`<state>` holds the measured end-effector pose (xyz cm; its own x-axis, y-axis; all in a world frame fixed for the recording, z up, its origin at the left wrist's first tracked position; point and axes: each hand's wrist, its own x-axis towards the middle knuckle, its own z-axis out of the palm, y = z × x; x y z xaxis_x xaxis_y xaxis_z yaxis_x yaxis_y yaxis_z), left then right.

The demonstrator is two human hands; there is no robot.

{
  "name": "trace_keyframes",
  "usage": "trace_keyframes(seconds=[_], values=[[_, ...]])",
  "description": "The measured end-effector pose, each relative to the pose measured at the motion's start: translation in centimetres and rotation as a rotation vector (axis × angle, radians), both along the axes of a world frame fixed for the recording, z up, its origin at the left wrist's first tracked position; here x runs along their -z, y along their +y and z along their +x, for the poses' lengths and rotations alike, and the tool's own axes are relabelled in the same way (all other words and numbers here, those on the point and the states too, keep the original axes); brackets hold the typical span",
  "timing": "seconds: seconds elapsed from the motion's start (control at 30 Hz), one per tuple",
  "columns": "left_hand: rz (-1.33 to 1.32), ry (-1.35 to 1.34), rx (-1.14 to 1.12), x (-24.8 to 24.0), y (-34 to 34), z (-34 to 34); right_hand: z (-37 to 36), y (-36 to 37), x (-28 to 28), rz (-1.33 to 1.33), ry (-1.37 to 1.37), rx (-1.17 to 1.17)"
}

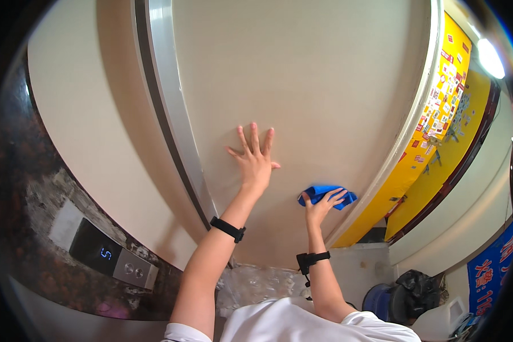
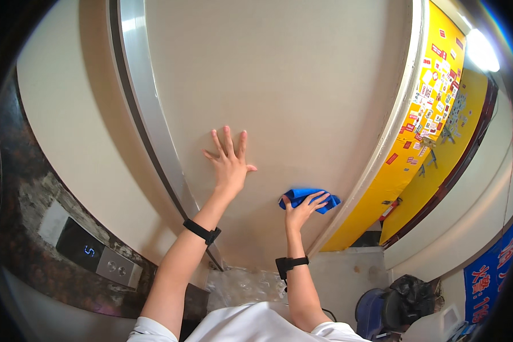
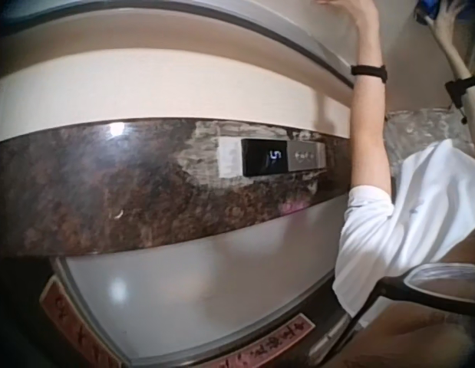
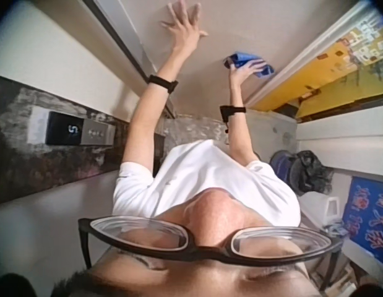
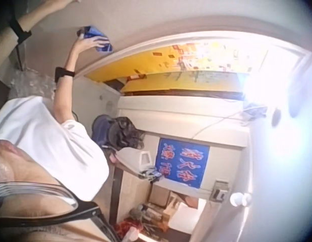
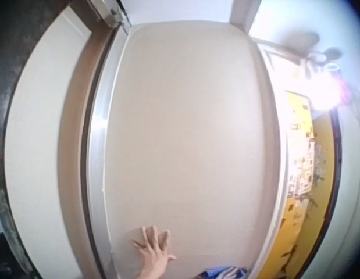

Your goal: Cleaning the surface and frame of an elevator door using a blue cloth.

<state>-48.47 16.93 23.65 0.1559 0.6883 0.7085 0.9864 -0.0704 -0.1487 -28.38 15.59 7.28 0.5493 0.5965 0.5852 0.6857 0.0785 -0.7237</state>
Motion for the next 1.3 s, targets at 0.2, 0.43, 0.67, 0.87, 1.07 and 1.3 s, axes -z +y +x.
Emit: trace_keyframes(seconds=[0.2, 0.43, 0.67, 0.87, 1.07, 1.3], values=[[-0.015, -0.074, 0.058, -1.3, -1.8, 1.1, -3.5, 0.2, 0.7, 0.009, 0.111, -0.082], [0.279, -0.943, 0.444, 2.7, -9.3, 3.8, -5.6, -1.5, -3.7, -0.095, 0.361, -0.489], [0.238, -0.918, 0.478, 8.9, -8.6, 8.0, -4.6, -2.3, -6.2, -0.038, 0.397, -0.836], [0.040, -1.235, 0.551, 9.5, -6.1, 8.5, -3.7, -3.6, -7.2, -0.004, 0.474, -0.983], [0.108, -0.963, 0.334, 8.1, -4.9, 9.0, -2.2, -5.4, -9.1, -0.041, 0.462, -0.975], [0.224, -0.690, -0.043, 7.5, -3.3, 10.9, 0.8, -5.4, -8.1, -0.052, 0.289, -0.976]])
